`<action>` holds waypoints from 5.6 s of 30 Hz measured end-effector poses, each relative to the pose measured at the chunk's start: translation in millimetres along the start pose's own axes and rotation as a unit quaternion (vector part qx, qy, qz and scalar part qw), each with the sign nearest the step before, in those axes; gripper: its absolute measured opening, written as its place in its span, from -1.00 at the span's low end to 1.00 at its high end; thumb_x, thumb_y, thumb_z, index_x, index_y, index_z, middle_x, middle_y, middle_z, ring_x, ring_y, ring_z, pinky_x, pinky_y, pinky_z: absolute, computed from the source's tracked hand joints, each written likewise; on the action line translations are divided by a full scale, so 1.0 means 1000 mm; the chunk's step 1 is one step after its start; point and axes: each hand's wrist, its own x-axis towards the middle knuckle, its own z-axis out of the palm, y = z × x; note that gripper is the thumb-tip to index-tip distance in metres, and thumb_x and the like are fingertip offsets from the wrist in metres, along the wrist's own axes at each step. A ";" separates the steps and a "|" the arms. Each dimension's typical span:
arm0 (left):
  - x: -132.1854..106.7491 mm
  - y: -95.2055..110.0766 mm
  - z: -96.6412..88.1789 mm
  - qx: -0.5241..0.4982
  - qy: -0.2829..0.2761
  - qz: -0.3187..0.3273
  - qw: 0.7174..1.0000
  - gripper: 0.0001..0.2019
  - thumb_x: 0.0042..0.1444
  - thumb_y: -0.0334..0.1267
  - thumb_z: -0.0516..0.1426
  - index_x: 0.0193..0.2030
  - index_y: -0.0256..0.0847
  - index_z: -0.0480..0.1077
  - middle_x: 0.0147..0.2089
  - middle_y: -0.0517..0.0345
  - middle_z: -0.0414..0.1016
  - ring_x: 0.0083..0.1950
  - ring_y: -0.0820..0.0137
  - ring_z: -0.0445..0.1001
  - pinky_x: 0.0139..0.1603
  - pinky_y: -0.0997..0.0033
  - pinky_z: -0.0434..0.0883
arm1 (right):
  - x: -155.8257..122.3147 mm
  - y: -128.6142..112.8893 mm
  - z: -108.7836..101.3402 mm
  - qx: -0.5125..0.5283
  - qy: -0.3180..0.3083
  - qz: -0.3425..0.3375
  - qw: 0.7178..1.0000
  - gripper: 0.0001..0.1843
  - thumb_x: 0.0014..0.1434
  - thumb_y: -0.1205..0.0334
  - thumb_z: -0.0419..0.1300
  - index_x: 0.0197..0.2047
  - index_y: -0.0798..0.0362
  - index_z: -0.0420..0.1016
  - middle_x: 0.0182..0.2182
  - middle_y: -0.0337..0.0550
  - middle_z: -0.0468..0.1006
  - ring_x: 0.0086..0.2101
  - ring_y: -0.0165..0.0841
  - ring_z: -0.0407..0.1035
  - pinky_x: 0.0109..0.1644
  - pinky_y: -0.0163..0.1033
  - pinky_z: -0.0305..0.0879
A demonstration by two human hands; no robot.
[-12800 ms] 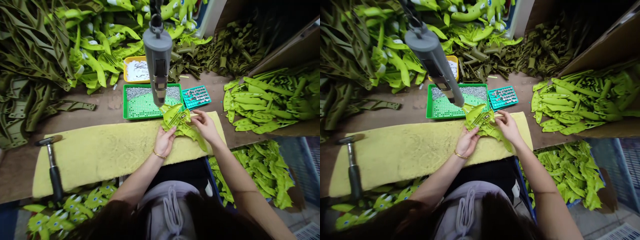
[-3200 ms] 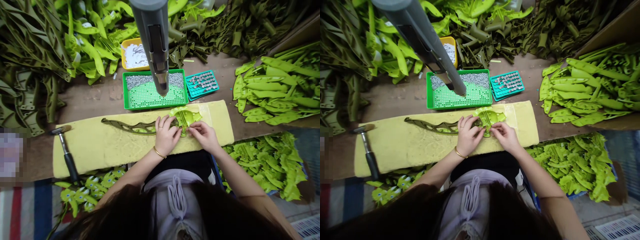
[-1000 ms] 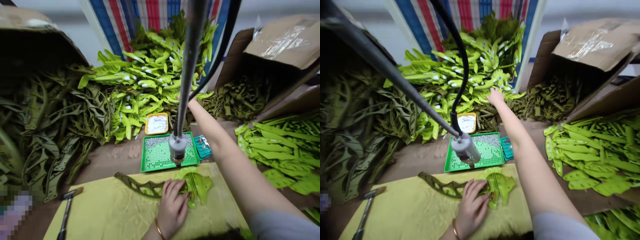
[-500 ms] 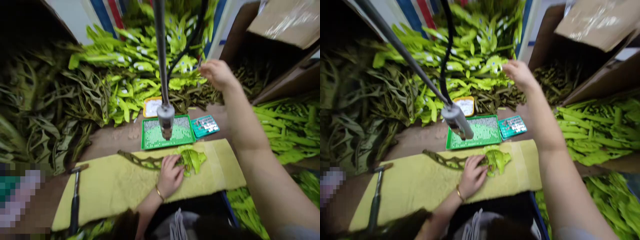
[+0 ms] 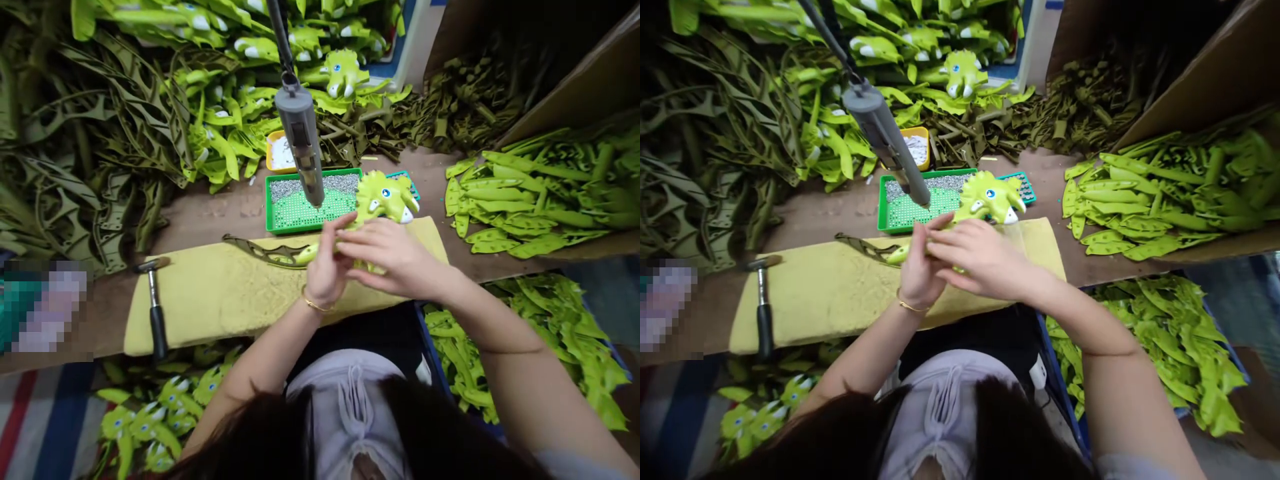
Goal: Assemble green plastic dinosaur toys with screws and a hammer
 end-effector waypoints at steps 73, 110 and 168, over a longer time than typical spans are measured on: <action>0.000 -0.005 -0.120 0.041 0.259 -0.035 0.964 -0.72 -0.09 -0.18 0.35 -0.33 -0.26 0.39 -0.36 0.15 0.57 -0.36 0.41 0.55 -0.29 0.39 0.56 | -0.062 0.039 0.086 0.270 -0.024 0.414 0.869 -0.48 0.24 -0.18 -0.06 0.03 0.02 0.39 -0.11 -0.01 0.51 -0.09 -0.19 0.41 -0.01 0.00 0.38; 0.037 0.037 -0.075 0.488 0.004 0.017 0.873 -0.58 -0.06 0.11 0.25 -0.36 -0.24 0.35 -0.44 0.19 0.43 -0.45 0.48 0.33 -0.48 0.51 0.24 | -0.054 -0.040 0.119 0.516 0.266 0.482 0.656 -0.64 0.10 -0.05 0.23 -0.10 -0.02 0.49 -0.36 -0.19 0.61 -0.44 -0.42 0.48 -0.33 -0.25 0.48; -0.006 0.070 -0.158 0.742 -0.223 0.374 0.509 -0.55 0.16 -0.46 0.10 0.16 0.00 0.34 0.02 -0.02 0.56 -0.01 0.20 0.54 -0.08 0.19 0.47 | 0.030 0.276 0.018 0.079 0.221 0.508 0.829 -0.76 0.06 0.17 0.29 -0.42 0.14 0.36 -0.33 -0.02 0.49 0.00 -0.08 0.41 0.19 0.14 0.19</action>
